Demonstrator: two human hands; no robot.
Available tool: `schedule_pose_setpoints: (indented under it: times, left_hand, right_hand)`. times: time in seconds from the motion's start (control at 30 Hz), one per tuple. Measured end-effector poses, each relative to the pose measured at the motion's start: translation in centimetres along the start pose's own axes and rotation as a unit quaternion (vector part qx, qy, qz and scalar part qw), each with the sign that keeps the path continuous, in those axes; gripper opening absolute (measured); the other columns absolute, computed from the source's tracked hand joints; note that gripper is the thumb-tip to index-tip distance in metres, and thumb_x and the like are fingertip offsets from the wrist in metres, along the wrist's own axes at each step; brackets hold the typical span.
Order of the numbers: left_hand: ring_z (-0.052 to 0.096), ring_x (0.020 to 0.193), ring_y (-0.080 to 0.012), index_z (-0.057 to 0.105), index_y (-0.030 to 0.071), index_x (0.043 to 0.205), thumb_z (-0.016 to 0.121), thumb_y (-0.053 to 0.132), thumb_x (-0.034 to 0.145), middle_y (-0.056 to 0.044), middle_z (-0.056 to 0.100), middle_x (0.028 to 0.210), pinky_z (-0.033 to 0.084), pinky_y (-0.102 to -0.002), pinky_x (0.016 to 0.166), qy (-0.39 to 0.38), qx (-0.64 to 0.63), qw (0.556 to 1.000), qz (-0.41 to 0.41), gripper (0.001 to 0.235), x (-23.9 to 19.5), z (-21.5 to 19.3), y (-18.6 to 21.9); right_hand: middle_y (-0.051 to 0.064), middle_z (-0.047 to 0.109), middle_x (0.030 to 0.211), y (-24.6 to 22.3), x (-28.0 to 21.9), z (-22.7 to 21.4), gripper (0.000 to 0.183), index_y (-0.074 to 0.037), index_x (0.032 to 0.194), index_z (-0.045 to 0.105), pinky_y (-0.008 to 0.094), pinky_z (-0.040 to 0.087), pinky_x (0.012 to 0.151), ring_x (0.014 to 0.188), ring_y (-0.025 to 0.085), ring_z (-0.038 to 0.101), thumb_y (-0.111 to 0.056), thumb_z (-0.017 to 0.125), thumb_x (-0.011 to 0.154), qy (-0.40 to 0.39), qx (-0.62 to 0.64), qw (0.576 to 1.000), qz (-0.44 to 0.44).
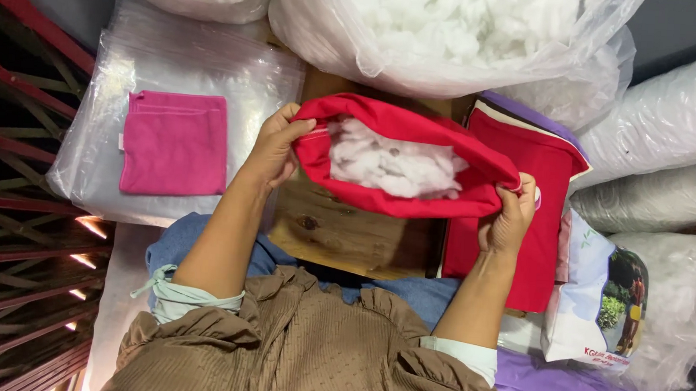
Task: The person stuffs a red pillowcase with white cotton batting by hand. They repeatedly take handfuls of cotton from a large bag, place it inside the pillowcase, and smooth the fabric to distribute the filling evenly.
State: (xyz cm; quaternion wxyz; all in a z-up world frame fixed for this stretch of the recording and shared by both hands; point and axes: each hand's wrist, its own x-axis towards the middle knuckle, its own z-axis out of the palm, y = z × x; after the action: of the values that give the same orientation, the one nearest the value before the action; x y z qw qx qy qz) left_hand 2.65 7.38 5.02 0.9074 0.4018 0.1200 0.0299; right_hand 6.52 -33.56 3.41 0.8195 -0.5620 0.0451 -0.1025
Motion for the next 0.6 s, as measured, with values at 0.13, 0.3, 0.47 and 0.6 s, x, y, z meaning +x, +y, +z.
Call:
schedule_pose_setpoints:
  times: [0.13,0.3,0.47,0.6]
  left_hand:
    - [0.072,0.094,-0.0191,0.055,0.01,0.114,0.072,0.008,0.09,-0.006,0.068,0.103,0.062,-0.033,0.08,-0.076,-0.103,0.992,-0.002,0.03,-1.3,0.7,1.0]
    - [0.067,0.094,-0.0118,0.057,0.006,0.11,0.079,-0.005,0.082,0.002,0.063,0.098,0.059,-0.024,0.082,-0.06,-0.01,0.996,0.071,0.037,-1.3,3.0,2.0]
    - [0.061,0.083,-0.0185,0.068,0.005,0.11,0.067,-0.015,0.08,-0.008,0.062,0.09,0.055,-0.03,0.071,0.056,0.314,0.867,0.384,0.036,-1.0,3.0,3.1]
    - [0.058,0.075,-0.028,0.078,0.01,0.104,0.071,-0.02,0.072,-0.008,0.056,0.085,0.05,-0.037,0.066,0.047,0.501,0.676,0.538,0.044,-4.0,1.2,5.9]
  right_hand:
    - [0.014,0.067,0.123,-2.6,-2.7,3.3,0.057,-0.005,0.141,0.052,0.032,0.057,0.098,0.114,0.021,0.067,-0.006,0.07,0.086,-0.045,-0.083,0.995,0.018]
    - [0.007,0.068,0.095,-0.3,0.7,0.8,0.024,-0.007,0.119,0.06,0.021,0.058,0.071,0.086,0.014,0.071,-0.005,0.062,0.095,-0.006,-0.074,0.996,0.057]
    - [0.014,0.066,0.104,-2.5,1.3,1.6,0.028,-0.012,0.092,0.047,0.028,0.055,0.081,0.091,0.021,0.068,0.011,0.058,0.081,0.017,0.008,0.992,-0.123]
    - [0.019,0.064,0.111,-3.7,-0.6,1.0,0.03,-0.008,0.073,0.055,0.036,0.04,0.092,0.102,0.026,0.057,0.021,0.05,0.074,-0.067,-0.276,0.929,-0.237]
